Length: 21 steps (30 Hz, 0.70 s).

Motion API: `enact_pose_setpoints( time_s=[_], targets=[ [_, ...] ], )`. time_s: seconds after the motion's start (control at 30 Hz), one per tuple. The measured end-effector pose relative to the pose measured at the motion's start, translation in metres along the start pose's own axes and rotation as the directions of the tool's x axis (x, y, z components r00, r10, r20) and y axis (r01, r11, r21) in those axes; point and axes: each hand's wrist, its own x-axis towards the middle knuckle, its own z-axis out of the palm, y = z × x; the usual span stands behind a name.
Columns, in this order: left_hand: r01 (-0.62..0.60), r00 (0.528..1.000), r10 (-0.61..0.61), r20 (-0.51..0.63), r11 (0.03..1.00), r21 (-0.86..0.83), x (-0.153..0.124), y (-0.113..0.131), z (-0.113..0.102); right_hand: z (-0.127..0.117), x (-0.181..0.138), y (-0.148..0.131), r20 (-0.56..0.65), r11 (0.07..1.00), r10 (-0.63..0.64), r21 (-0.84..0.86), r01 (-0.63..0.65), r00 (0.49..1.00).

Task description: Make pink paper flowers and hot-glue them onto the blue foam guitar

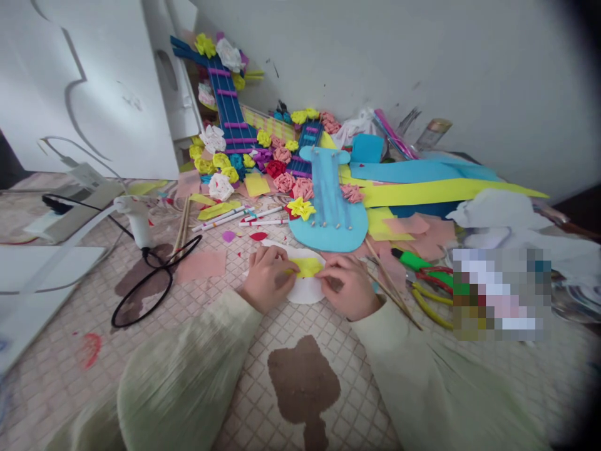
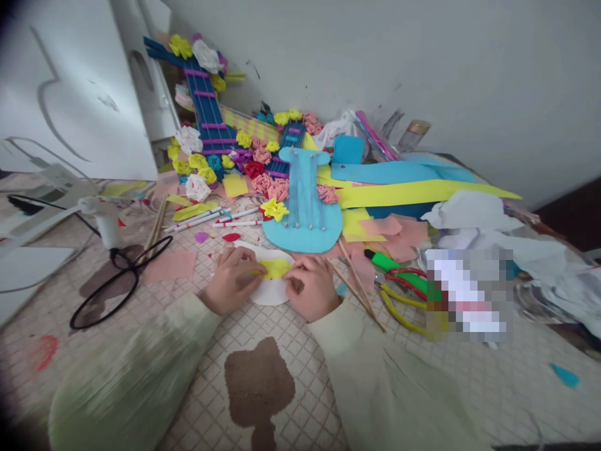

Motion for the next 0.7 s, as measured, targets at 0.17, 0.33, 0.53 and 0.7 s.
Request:
enact_pose_setpoints(
  time_s=[0.17,0.33,0.53,0.7],
  targets=[
    [-0.021,1.000,0.021,-0.001,1.000,-0.018,-0.001,-0.002,0.000,0.001,0.005,0.005,0.029,0.991,-0.128,0.045,0.127,0.991],
    [-0.042,0.999,0.042,-0.026,0.999,-0.013,-0.001,-0.007,0.004,0.005,0.010,0.008,0.060,0.985,-0.173,-0.009,0.174,0.983],
    [-0.191,0.980,0.193,-0.053,0.981,0.046,-0.001,-0.009,0.006,0.007,0.011,0.006,0.056,0.974,-0.205,-0.088,0.209,0.977],
    [-0.238,0.971,0.239,-0.023,0.971,0.032,-0.001,-0.007,0.004,0.004,0.013,0.007,0.079,0.959,-0.260,-0.098,0.267,0.962]
  ],
)
